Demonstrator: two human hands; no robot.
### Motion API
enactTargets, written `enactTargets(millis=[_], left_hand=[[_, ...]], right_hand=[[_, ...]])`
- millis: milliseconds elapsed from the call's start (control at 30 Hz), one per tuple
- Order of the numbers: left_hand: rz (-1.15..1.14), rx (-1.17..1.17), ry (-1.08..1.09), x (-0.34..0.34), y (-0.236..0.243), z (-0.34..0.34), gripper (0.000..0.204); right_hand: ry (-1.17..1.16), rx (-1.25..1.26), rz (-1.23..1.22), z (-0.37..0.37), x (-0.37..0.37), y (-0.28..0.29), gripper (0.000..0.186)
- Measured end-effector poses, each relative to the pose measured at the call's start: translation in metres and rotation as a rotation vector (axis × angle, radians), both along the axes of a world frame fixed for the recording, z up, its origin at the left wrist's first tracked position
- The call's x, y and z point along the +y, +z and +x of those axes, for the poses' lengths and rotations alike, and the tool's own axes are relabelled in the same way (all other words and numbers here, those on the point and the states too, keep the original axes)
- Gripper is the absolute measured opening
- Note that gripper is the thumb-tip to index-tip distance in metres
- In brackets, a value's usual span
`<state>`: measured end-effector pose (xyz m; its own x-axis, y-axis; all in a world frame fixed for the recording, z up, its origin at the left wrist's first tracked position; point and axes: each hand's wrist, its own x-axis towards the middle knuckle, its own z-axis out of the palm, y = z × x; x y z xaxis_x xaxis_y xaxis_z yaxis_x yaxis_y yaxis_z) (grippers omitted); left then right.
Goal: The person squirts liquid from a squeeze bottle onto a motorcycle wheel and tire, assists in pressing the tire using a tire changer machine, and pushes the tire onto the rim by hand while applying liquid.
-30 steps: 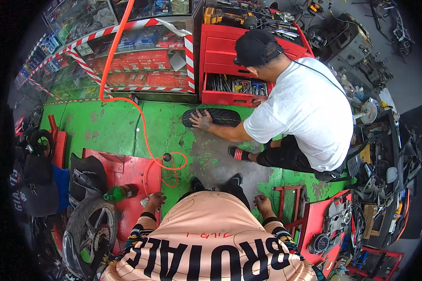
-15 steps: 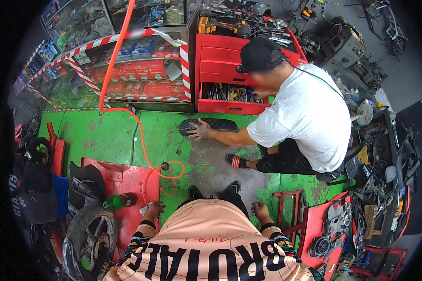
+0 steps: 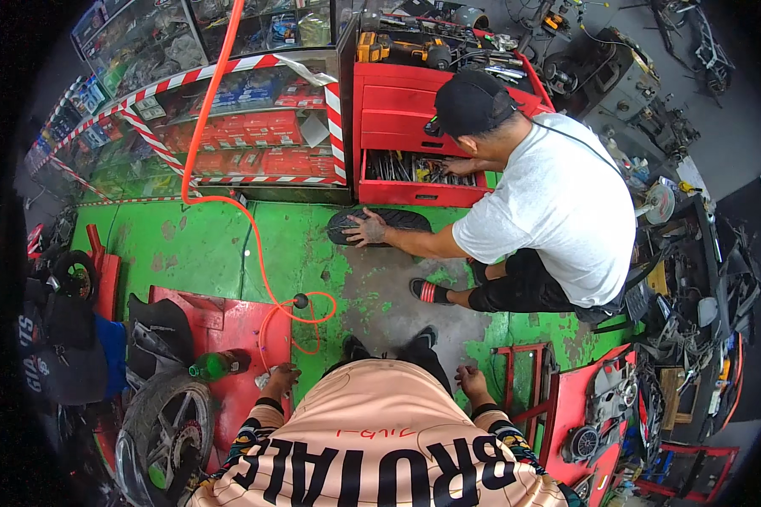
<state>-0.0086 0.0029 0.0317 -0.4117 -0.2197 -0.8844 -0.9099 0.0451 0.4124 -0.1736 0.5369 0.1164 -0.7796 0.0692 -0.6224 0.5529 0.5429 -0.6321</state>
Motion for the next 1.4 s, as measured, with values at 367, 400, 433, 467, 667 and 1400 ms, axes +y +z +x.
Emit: enactTargets(millis=[367,400,433,467,667,1400], left_hand=[[0.013,0.095,-0.194,-0.012,-0.04,0.015,0.06],[0.014,0.137,-0.204,-0.013,-0.042,0.015,0.059],[0.022,0.103,-0.145,-0.012,-0.043,0.015,0.06],[0.043,0.102,-0.134,-0.012,-0.043,0.013,0.06],[-0.003,0.113,0.062,-0.008,-0.031,0.004,0.062],[-0.187,0.306,-0.283,-0.016,-0.065,0.024,0.037]], right_hand=[[-0.019,-0.039,-0.037,-0.001,0.005,-0.011,0.031],[-0.069,-0.032,-0.035,-0.002,0.006,-0.014,0.031],[-0.054,-0.043,-0.079,-0.003,0.008,-0.017,0.031],[-0.068,-0.03,-0.074,-0.003,0.009,-0.02,0.03],[-0.07,0.012,-0.084,-0.006,0.013,-0.028,0.028],[-0.129,0.004,-0.043,-0.017,-0.001,-0.025,0.028]])
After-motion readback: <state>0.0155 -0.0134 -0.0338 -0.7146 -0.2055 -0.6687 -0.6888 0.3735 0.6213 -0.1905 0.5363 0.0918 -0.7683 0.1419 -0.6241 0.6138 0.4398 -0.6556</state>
